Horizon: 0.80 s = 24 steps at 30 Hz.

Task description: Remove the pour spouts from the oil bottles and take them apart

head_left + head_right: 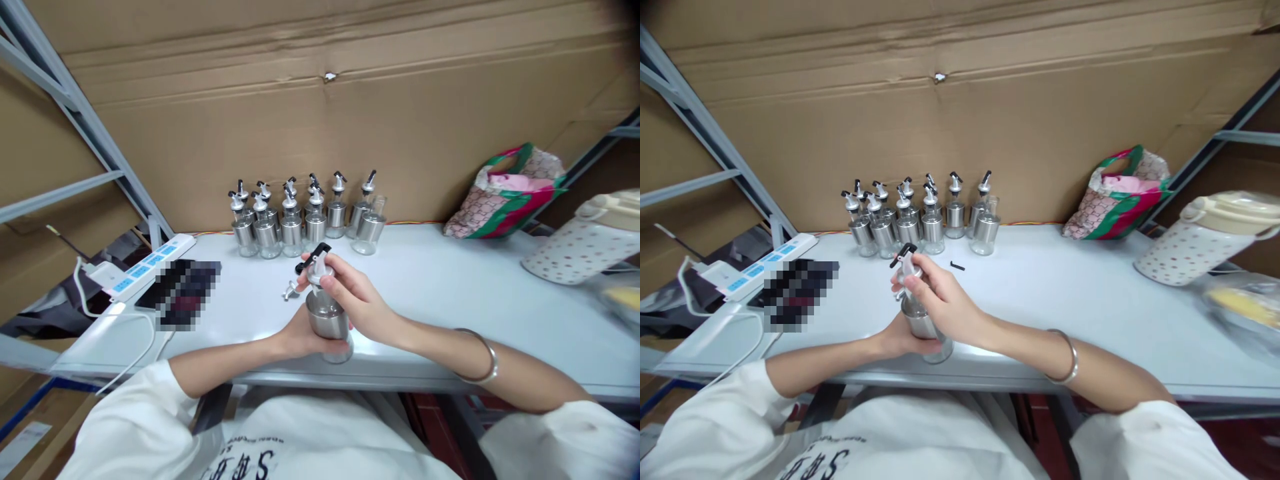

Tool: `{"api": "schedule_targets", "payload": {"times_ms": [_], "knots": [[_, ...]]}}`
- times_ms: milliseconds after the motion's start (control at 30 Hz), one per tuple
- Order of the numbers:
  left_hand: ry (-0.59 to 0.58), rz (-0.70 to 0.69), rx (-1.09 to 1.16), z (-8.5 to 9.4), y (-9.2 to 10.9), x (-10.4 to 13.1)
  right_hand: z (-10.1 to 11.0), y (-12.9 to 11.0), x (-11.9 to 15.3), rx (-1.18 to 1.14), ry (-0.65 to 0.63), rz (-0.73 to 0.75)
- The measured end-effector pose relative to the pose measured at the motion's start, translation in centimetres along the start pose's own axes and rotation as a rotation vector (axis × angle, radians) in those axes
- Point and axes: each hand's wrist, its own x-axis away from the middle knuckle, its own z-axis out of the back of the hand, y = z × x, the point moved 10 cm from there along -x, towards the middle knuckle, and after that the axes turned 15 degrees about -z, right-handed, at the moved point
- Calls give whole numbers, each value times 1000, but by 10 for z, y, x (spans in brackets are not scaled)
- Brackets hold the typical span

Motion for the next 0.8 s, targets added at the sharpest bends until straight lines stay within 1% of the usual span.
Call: {"api": "schedule_targets", "payload": {"times_ms": [100, 267, 333, 433, 533, 667, 800], "knots": [[2, -62, -22, 0, 8, -4, 2, 0, 2, 105, 50, 50], [17, -63, -55, 2, 9, -5, 7, 2, 0, 240, 146, 54], [-2, -78, -36, 0, 13, -5, 6, 0, 1, 294, 169, 70], [-65, -95, -10, -7, 19, -4, 1, -3, 6, 358, 176, 104], [-118, -101, -15, -12, 20, -4, -2, -2, 10, 333, 146, 116], [-125, -108, -27, -12, 17, -5, -1, 4, 9, 243, 116, 92], [-159, -98, -34, -14, 15, -4, 1, 3, 7, 219, 117, 80]]}}
